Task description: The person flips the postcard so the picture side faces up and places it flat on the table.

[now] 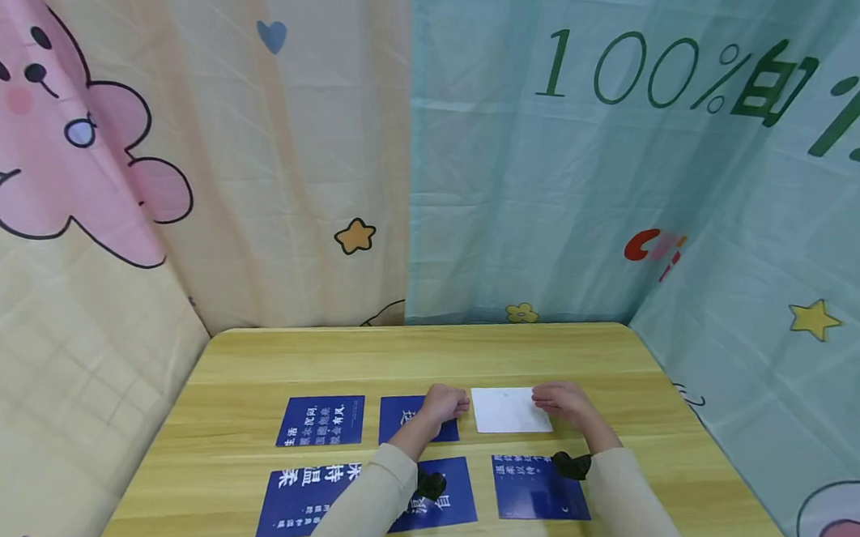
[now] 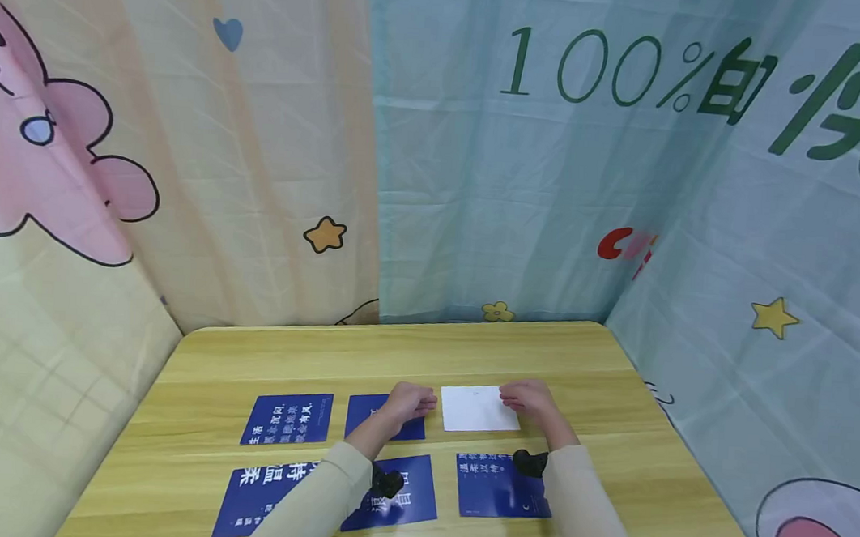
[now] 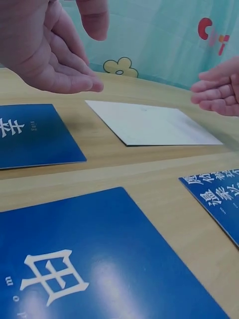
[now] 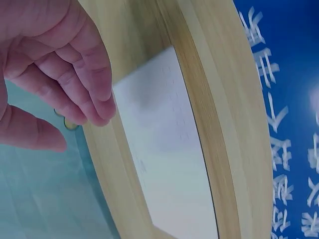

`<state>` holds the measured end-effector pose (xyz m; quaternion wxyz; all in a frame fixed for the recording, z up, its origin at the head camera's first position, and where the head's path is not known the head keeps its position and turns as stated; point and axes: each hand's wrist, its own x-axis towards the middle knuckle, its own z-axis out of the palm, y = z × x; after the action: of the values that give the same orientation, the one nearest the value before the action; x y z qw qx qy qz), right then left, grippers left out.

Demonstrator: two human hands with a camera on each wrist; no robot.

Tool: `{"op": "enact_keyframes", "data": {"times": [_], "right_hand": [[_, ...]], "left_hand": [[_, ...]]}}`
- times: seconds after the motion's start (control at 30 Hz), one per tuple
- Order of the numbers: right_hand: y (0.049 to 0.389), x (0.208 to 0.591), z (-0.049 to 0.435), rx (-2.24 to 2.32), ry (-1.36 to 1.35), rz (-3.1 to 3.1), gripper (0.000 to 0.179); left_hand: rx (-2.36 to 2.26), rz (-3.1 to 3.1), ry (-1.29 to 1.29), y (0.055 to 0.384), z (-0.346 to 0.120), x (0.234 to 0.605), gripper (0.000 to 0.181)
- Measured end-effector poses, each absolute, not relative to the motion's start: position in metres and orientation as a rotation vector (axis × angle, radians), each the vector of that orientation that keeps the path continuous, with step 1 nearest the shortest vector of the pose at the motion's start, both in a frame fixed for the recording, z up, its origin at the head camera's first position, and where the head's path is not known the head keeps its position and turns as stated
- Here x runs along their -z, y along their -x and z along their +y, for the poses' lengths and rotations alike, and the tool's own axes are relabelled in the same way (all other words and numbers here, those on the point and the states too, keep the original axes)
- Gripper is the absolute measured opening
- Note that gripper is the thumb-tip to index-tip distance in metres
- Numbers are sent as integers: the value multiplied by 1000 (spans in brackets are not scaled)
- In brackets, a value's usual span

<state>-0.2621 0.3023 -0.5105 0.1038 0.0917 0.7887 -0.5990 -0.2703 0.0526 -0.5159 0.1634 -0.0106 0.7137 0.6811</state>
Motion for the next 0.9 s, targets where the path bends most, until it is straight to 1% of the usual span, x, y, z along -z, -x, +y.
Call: {"op": "enact_keyframes", "data": {"times": [0.13, 0.23, 0.27, 0.37, 0.47, 0.57, 0.77, 0.9], "right_hand": [[257, 509, 318, 1768, -285, 2344, 41], [256, 509, 327, 1735, -309, 2366, 44], [255, 509, 328, 1716, -324, 2378, 45], [256, 511, 332, 1636, -365, 2438, 44], [254, 514, 333, 1545, -392, 2497, 42], [253, 519, 333, 1491, -402, 2523, 40], [254, 523, 333, 1536, -457, 2498, 37], [255, 521, 331, 1570, -448, 2499, 38]], "left_hand": [[-1901, 2024, 37, 282, 62, 528, 27], [-1946, 2000, -50, 306, 71, 570, 24], [-1941, 2006, -67, 309, 73, 576, 24], [-1938, 2014, -72, 310, 75, 580, 22], [-1855, 2074, 26, 287, 73, 543, 18], [-1837, 2086, 45, 273, 69, 527, 16], [-1835, 2046, 11, 276, 69, 534, 11], [-1849, 2042, 7, 274, 72, 532, 12]]}}
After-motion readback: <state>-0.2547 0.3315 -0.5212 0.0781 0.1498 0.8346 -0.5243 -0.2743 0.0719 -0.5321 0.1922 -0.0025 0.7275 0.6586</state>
